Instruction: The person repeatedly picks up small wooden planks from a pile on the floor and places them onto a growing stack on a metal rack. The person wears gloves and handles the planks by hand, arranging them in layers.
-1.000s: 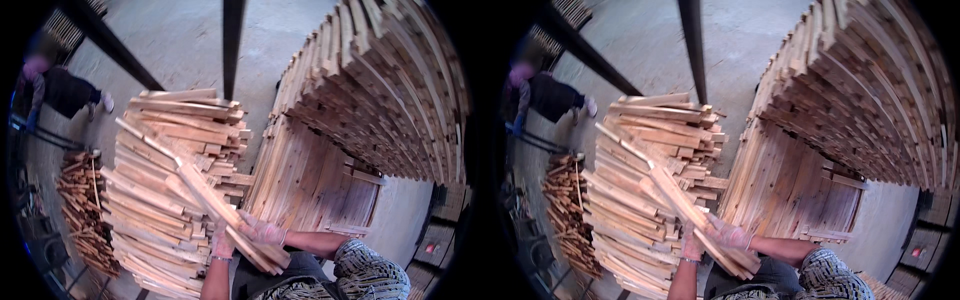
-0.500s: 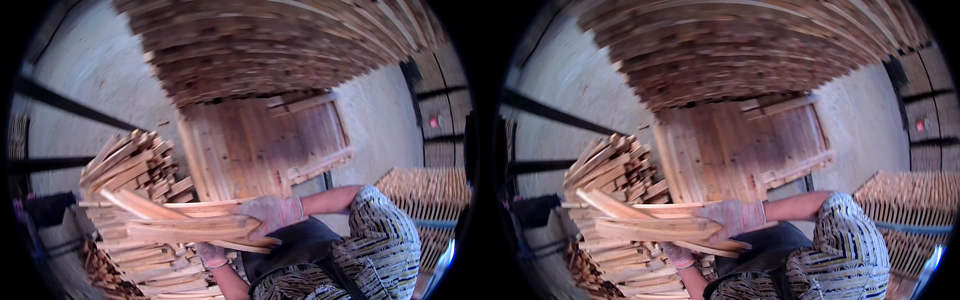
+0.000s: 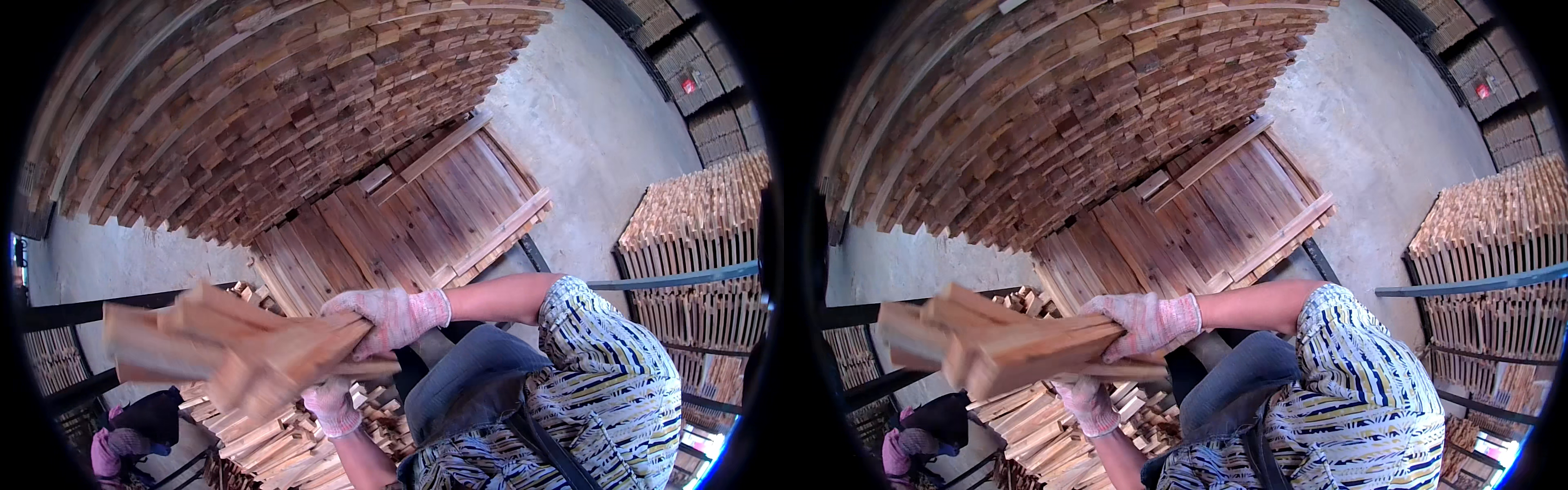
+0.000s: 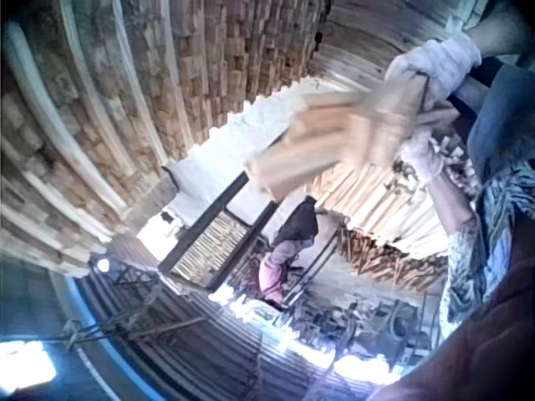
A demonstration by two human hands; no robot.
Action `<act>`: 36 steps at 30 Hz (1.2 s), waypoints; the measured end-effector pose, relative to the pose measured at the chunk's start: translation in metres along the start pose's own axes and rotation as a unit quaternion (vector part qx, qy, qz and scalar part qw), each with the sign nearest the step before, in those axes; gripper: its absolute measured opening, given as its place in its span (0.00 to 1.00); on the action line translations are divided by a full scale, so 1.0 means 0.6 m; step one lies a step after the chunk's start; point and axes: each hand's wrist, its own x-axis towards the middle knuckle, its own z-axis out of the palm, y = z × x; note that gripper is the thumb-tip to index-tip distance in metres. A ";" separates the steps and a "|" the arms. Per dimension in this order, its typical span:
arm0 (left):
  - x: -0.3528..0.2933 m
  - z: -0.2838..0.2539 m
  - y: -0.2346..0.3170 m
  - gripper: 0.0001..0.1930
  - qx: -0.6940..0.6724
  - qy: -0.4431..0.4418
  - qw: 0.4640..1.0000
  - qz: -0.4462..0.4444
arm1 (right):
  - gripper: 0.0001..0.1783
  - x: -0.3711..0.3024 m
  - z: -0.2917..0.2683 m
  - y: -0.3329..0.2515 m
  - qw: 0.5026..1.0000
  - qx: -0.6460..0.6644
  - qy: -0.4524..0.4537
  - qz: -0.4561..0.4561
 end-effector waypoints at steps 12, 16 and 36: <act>0.108 -0.010 -0.076 0.48 0.168 -0.138 0.970 -0.113 | 0.42 -0.023 0.022 0.256 0.983 -0.114 0.139 -0.036; 0.097 -0.017 -0.091 0.48 0.222 -0.196 0.948 -0.116 | 0.47 -0.013 -0.021 0.178 0.990 -0.098 0.014 0.100; 0.196 0.281 -0.375 0.67 0.706 0.112 0.637 -0.288 | 0.48 -0.176 -0.195 0.461 0.855 0.017 0.317 0.409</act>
